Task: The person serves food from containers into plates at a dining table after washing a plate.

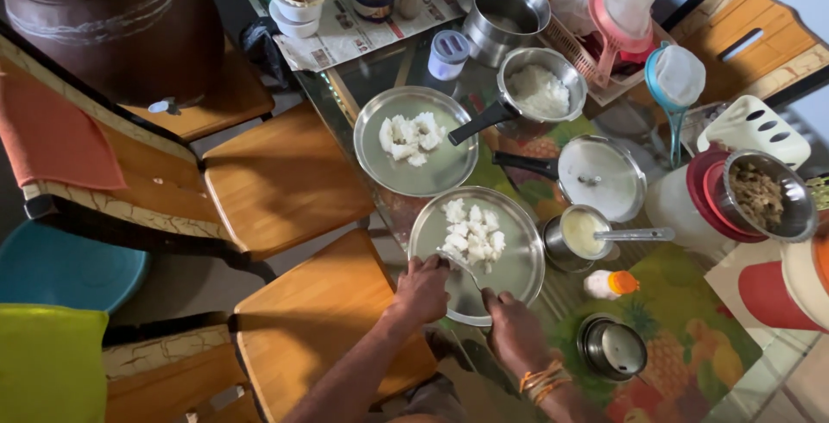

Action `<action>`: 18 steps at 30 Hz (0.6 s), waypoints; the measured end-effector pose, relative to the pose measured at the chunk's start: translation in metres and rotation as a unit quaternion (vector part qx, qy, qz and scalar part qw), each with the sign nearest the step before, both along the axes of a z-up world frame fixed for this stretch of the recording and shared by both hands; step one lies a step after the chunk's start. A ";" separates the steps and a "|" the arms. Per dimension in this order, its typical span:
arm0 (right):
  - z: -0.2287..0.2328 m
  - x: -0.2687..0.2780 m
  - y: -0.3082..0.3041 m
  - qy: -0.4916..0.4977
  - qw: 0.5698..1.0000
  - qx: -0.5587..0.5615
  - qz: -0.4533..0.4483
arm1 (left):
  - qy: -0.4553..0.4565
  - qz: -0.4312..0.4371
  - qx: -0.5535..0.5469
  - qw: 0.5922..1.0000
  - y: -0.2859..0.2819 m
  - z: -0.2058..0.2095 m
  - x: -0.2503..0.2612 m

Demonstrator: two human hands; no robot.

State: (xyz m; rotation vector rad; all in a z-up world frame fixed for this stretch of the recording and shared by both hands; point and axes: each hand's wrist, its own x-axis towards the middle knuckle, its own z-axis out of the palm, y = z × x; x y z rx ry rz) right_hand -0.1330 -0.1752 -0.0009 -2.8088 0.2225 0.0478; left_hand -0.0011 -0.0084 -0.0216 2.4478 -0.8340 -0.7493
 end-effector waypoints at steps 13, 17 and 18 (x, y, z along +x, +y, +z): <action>0.013 -0.014 -0.015 -0.096 0.990 0.095 -0.033 | -0.016 0.016 -0.043 0.999 0.001 -0.005 0.003; 0.015 -0.014 -0.021 -0.137 0.983 0.101 -0.067 | -0.042 0.010 -0.071 0.997 -0.009 -0.006 0.014; 0.017 -0.013 -0.021 -0.129 0.982 0.112 -0.076 | -0.043 0.009 -0.073 0.996 -0.011 -0.007 0.016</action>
